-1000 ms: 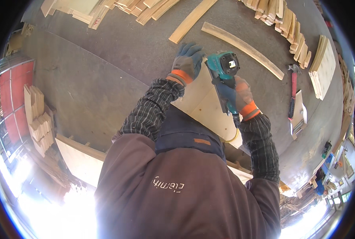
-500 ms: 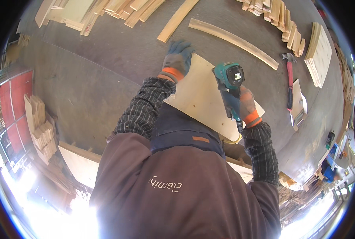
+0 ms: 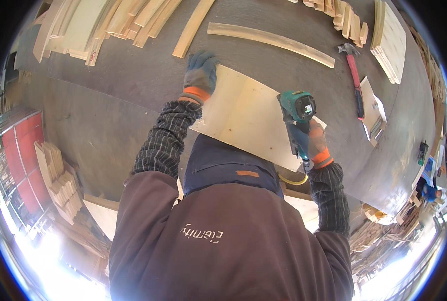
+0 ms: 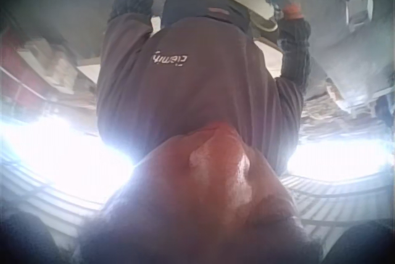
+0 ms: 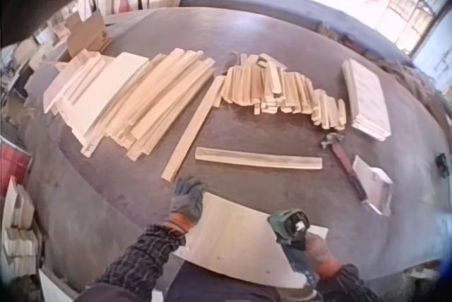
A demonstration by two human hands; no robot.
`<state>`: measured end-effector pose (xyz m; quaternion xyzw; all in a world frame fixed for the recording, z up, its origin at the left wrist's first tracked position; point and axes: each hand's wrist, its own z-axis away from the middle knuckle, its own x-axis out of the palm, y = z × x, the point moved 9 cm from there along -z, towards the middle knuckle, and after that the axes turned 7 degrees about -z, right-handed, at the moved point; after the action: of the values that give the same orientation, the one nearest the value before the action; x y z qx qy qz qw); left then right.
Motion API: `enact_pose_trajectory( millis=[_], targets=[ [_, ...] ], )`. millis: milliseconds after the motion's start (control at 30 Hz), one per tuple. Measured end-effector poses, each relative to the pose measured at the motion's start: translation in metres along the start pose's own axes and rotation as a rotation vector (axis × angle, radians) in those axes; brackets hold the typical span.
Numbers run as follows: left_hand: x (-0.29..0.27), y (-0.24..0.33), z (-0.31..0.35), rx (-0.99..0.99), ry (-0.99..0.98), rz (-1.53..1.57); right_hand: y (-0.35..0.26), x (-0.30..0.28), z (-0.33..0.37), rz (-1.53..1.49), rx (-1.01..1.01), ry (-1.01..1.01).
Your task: Assembling a small wooden box using a nail gun and hammer to attach thin strips to a plywood base.
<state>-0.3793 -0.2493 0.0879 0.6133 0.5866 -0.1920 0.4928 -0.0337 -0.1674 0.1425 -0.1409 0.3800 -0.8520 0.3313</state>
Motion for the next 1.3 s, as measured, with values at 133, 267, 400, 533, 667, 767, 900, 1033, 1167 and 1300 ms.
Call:
enact_pose_trajectory(
  millis=[133, 267, 400, 533, 667, 767, 900, 1033, 1167, 1300],
  targets=[
    [0.002, 0.002, -0.003, 0.037, 0.003, 0.017, 0.009, -0.026, 0.011, -0.016, -0.006, 0.090],
    [0.004, 0.004, -0.002, 0.051, 0.000, -0.011, 0.024, -0.044, 0.021, -0.063, 0.037, 0.116],
    [0.007, 0.005, 0.000, 0.053, -0.020, -0.015, 0.029, -0.061, 0.034, -0.113, -0.033, 0.110],
    [0.008, 0.009, -0.002, 0.070, -0.053, -0.033, 0.046, -0.085, 0.046, -0.104, 0.064, 0.201],
    [0.012, 0.007, 0.000, 0.044, -0.076, -0.035, 0.042, -0.095, 0.057, -0.197, -0.008, 0.195],
    [0.013, 0.010, -0.001, 0.065, -0.072, -0.045, 0.053, -0.111, 0.063, -0.159, 0.022, 0.218],
    [0.016, 0.009, -0.001, 0.074, -0.095, -0.053, 0.065, -0.130, 0.078, -0.172, 0.057, 0.312],
    [0.016, 0.009, 0.001, 0.082, -0.092, -0.078, 0.070, -0.139, 0.084, -0.237, 0.060, 0.343],
    [0.016, 0.011, 0.000, 0.084, -0.087, -0.098, 0.086, -0.154, 0.085, -0.279, -0.004, 0.372],
    [0.018, 0.011, 0.002, 0.072, -0.089, -0.090, 0.105, -0.179, 0.098, -0.235, -0.025, 0.423]
  ],
)
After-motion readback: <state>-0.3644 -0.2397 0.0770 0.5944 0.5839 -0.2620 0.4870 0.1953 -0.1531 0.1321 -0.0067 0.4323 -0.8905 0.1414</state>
